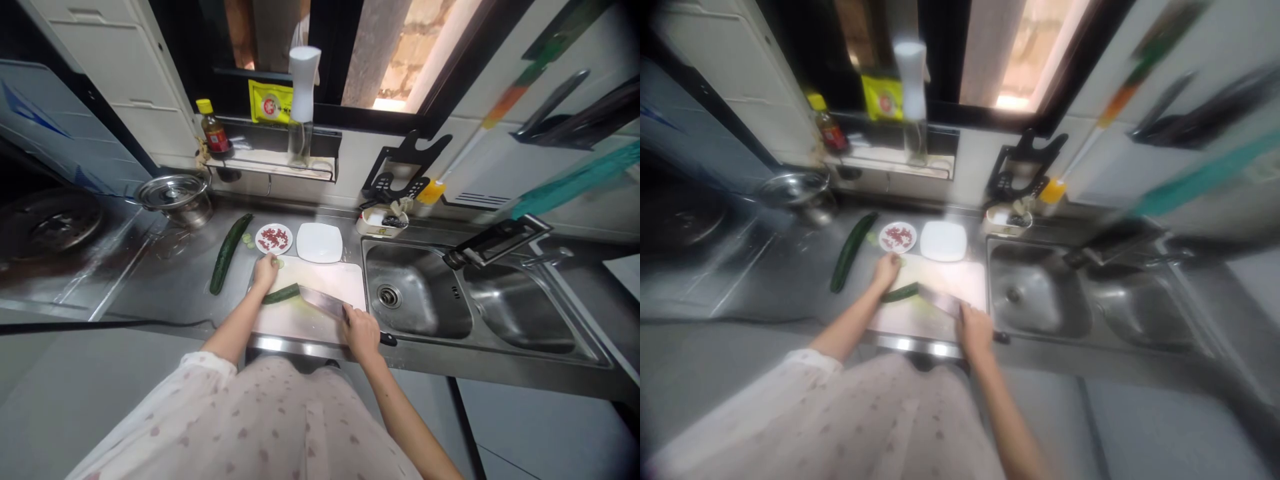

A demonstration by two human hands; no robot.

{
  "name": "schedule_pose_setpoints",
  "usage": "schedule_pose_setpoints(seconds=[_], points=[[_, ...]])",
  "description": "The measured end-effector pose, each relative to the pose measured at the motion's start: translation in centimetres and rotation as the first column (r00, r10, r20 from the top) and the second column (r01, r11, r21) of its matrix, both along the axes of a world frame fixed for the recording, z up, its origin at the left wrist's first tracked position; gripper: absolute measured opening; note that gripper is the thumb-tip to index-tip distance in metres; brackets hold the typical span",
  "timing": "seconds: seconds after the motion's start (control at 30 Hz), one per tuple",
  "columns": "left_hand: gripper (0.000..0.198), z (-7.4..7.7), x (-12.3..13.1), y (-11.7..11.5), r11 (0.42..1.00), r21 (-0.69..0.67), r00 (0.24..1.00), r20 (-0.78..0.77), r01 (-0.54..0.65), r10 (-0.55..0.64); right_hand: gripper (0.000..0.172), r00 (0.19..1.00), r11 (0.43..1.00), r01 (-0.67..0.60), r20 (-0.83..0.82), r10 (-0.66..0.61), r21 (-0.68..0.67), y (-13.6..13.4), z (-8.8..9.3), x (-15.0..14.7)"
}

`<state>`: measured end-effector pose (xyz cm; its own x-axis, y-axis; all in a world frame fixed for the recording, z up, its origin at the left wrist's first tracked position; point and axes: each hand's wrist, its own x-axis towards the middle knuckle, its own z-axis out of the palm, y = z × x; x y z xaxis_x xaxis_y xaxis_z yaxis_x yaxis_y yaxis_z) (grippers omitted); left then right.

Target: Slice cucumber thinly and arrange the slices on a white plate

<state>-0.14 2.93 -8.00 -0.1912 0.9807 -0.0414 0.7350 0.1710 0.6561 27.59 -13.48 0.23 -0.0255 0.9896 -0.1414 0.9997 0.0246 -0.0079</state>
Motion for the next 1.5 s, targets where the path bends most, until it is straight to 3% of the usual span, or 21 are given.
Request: schedule_pose_setpoints(seconds=[0.2, 0.37, 0.53, 0.83, 1.1, 1.5], points=[[0.02, -0.4, -0.2, 0.0, 0.998, 0.051, 0.992, -0.123, 0.041, -0.034, 0.04, 1.0, 1.0, 0.006, -0.019, -0.006, 0.014, 0.1, -0.3, 0.2], [0.021, -0.3, -0.3, -0.3, 0.996, 0.067, 0.994, -0.094, 0.064, -0.058, 0.041, 0.999, 1.0, 0.024, -0.035, -0.024, 0.008, 0.3, -0.2, 0.1], [0.025, -0.2, -0.6, -0.8, 0.996, 0.084, 0.999, -0.045, 0.011, -0.007, 0.039, 0.992, 0.995, 0.095, -0.081, -0.098, -0.037, 0.4, 0.2, -0.1], [0.023, -0.1, -0.4, -5.1, 0.98, 0.185, 0.997, 0.006, 0.072, -0.074, 0.034, 0.937, 0.949, 0.273, -0.18, -0.299, -0.157, 0.8, 1.9, -1.9], [0.022, 1.3, 0.5, -8.1, 0.971, 0.174, 0.986, -0.018, 0.164, -0.163, 0.031, 0.938, 0.964, 0.225, -0.235, -0.254, -0.141, 1.1, 2.6, -2.7], [0.019, 2.1, 1.5, -9.6, 0.937, 0.23, 0.963, -0.015, 0.264, -0.268, 0.03, 0.908, 0.977, 0.161, -0.367, -0.203, -0.14, 1.0, 2.5, -4.4]])
